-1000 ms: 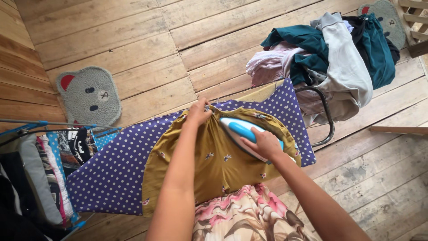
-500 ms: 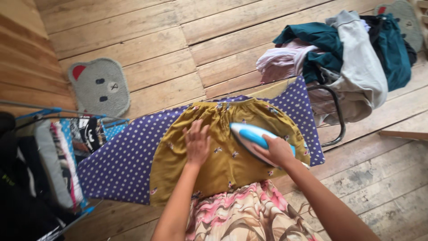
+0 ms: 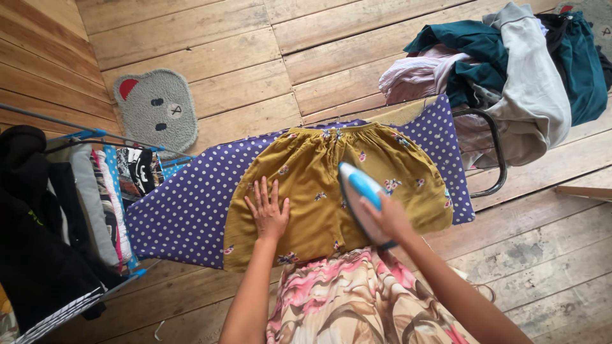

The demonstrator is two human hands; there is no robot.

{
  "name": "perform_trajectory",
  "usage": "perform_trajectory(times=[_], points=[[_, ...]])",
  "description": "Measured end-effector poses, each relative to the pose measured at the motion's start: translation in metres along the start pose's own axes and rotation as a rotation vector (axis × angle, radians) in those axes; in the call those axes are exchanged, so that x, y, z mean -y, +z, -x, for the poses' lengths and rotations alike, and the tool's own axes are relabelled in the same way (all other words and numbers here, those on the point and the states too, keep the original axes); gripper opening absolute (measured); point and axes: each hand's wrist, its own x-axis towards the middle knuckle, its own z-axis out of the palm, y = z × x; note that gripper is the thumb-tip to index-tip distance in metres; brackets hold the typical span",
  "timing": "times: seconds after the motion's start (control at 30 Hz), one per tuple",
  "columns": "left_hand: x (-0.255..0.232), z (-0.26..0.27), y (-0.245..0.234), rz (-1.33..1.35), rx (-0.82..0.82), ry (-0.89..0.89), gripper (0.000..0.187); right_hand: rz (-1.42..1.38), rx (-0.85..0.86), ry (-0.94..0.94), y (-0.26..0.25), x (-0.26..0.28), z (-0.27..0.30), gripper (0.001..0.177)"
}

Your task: The person irons a yellow patterned shirt and matching shorts on a padded ironing board using a blue and white iron.

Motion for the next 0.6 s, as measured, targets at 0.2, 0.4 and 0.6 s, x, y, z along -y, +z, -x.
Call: perform_trajectory(times=[0.2,0.4,0.6], points=[[0.003,-0.001,0.004,-0.027,0.03,-0.005,0.068,-0.06,-0.019,-0.021,0.032,0.04,-0.009,0.056],[0.0,-0.001,0.0,-0.053,0.049,0.014,0.069,-0.026,-0.158,0.035,0.024,0.068,-0.053,0.059],[0.004,0.0,-0.002,-0.052,0.063,0.004,0.069,0.092,-0.072,0.137,-0.018,0.008,-0.025,0.064]])
